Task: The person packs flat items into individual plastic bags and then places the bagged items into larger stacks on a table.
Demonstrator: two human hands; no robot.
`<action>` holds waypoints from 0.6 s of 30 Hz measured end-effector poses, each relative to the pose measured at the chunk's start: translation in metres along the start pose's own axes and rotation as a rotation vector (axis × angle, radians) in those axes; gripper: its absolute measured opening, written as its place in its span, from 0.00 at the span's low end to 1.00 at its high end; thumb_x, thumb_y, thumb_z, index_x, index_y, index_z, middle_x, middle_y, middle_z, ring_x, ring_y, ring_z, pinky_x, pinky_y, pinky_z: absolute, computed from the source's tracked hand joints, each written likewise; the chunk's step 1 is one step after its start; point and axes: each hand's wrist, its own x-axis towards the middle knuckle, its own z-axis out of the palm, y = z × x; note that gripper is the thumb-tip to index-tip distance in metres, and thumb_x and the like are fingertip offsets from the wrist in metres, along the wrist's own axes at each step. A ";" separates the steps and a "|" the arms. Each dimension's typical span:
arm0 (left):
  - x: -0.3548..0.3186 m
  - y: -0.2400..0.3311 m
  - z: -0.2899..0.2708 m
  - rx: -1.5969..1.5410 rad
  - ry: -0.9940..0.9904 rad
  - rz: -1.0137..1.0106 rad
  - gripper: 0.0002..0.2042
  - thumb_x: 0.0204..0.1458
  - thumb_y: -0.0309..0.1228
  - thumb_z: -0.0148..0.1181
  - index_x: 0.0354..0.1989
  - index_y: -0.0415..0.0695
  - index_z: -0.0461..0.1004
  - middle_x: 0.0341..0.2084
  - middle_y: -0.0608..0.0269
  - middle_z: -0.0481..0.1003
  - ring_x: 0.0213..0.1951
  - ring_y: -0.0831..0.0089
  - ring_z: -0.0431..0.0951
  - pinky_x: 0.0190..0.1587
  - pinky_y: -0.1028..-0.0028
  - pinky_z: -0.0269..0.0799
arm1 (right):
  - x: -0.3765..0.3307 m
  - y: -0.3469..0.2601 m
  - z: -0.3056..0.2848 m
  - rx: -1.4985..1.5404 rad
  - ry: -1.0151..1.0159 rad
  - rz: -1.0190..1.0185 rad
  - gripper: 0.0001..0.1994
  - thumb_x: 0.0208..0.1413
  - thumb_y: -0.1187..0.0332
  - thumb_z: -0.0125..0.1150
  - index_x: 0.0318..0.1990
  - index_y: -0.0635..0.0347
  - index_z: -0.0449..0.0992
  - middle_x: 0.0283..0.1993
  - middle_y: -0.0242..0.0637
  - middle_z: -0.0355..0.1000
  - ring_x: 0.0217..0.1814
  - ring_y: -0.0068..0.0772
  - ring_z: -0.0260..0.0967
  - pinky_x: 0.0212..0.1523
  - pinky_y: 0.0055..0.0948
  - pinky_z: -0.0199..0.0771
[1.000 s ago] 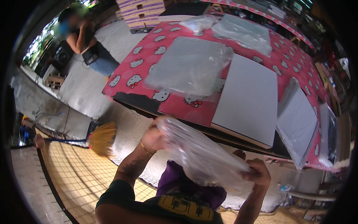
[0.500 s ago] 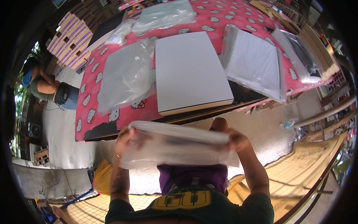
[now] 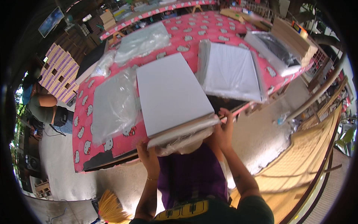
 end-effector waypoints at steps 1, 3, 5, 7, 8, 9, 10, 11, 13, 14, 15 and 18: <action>0.004 0.007 0.005 0.113 0.058 0.155 0.16 0.55 0.22 0.53 0.52 0.36 0.64 0.33 0.57 0.73 0.32 0.69 0.74 0.37 0.74 0.72 | 0.003 -0.001 0.003 -0.113 0.048 -0.093 0.21 0.60 0.69 0.56 0.59 0.62 0.63 0.52 0.44 0.68 0.53 0.30 0.66 0.47 0.28 0.70; 0.003 0.024 0.003 0.076 -0.017 -0.076 0.21 0.57 0.23 0.49 0.60 0.36 0.60 0.45 0.54 0.68 0.45 0.71 0.69 0.45 0.73 0.68 | 0.006 -0.009 0.006 0.107 -0.095 0.173 0.24 0.60 0.68 0.55 0.63 0.62 0.61 0.57 0.46 0.66 0.57 0.34 0.64 0.52 0.32 0.68; 0.008 0.030 0.000 0.070 0.008 -0.131 0.23 0.57 0.24 0.49 0.62 0.36 0.59 0.46 0.54 0.69 0.44 0.70 0.70 0.46 0.71 0.68 | 0.005 -0.007 0.009 0.074 -0.162 0.139 0.26 0.60 0.69 0.54 0.65 0.62 0.58 0.59 0.47 0.64 0.59 0.36 0.63 0.55 0.31 0.65; 0.012 0.016 -0.004 0.138 0.022 -0.026 0.24 0.56 0.23 0.49 0.62 0.33 0.59 0.41 0.51 0.73 0.37 0.69 0.73 0.42 0.71 0.70 | 0.002 -0.018 0.015 0.100 -0.197 0.153 0.26 0.60 0.69 0.54 0.66 0.61 0.57 0.60 0.47 0.63 0.61 0.37 0.61 0.57 0.32 0.64; 0.013 0.009 -0.006 0.178 0.030 0.024 0.24 0.55 0.22 0.49 0.62 0.32 0.59 0.39 0.49 0.75 0.34 0.69 0.74 0.39 0.71 0.71 | 0.001 -0.027 0.019 0.149 -0.186 0.157 0.27 0.60 0.69 0.54 0.66 0.62 0.57 0.60 0.48 0.63 0.62 0.37 0.60 0.59 0.32 0.62; 0.014 0.008 -0.005 0.147 -0.009 -0.013 0.23 0.56 0.22 0.48 0.62 0.32 0.60 0.37 0.50 0.75 0.33 0.71 0.74 0.38 0.72 0.71 | -0.002 -0.039 0.023 0.196 -0.169 0.167 0.27 0.60 0.69 0.54 0.66 0.62 0.56 0.61 0.48 0.62 0.62 0.37 0.59 0.60 0.33 0.61; 0.011 0.007 -0.002 0.117 -0.054 -0.057 0.23 0.56 0.23 0.47 0.62 0.32 0.60 0.35 0.52 0.75 0.32 0.72 0.73 0.37 0.73 0.70 | -0.006 -0.042 0.026 0.239 -0.152 0.185 0.27 0.60 0.69 0.54 0.66 0.62 0.55 0.61 0.48 0.62 0.63 0.37 0.59 0.61 0.33 0.60; 0.009 0.006 0.003 0.086 -0.100 -0.101 0.23 0.56 0.23 0.46 0.62 0.32 0.61 0.33 0.53 0.75 0.31 0.74 0.72 0.36 0.73 0.70 | -0.007 -0.034 0.030 0.271 -0.143 0.185 0.28 0.60 0.69 0.53 0.66 0.62 0.54 0.61 0.48 0.61 0.63 0.37 0.58 0.62 0.33 0.59; 0.000 0.008 0.014 0.013 -0.046 -0.190 0.22 0.58 0.25 0.46 0.61 0.33 0.62 0.31 0.57 0.75 0.30 0.77 0.69 0.34 0.76 0.68 | -0.010 -0.016 0.034 0.324 -0.132 0.193 0.28 0.61 0.69 0.53 0.67 0.63 0.53 0.61 0.48 0.61 0.64 0.37 0.57 0.64 0.34 0.56; -0.003 0.009 0.019 -0.024 -0.018 -0.235 0.22 0.58 0.25 0.45 0.61 0.33 0.62 0.29 0.59 0.74 0.30 0.79 0.68 0.33 0.78 0.67 | -0.011 -0.013 0.036 0.328 -0.132 0.204 0.28 0.61 0.69 0.52 0.67 0.64 0.52 0.61 0.48 0.60 0.64 0.37 0.57 0.64 0.34 0.55; -0.005 0.007 0.021 -0.045 0.001 -0.259 0.22 0.58 0.26 0.45 0.62 0.33 0.62 0.30 0.60 0.74 0.29 0.80 0.68 0.32 0.79 0.66 | -0.013 -0.011 0.038 0.328 -0.128 0.220 0.28 0.61 0.69 0.51 0.67 0.65 0.51 0.62 0.48 0.60 0.64 0.38 0.57 0.64 0.34 0.55; -0.008 0.003 0.026 -0.139 0.061 -0.323 0.23 0.59 0.28 0.45 0.63 0.34 0.61 0.32 0.62 0.74 0.29 0.81 0.67 0.31 0.81 0.65 | -0.015 -0.010 0.034 0.239 -0.142 0.155 0.27 0.62 0.69 0.49 0.67 0.65 0.50 0.62 0.48 0.59 0.64 0.39 0.57 0.65 0.34 0.55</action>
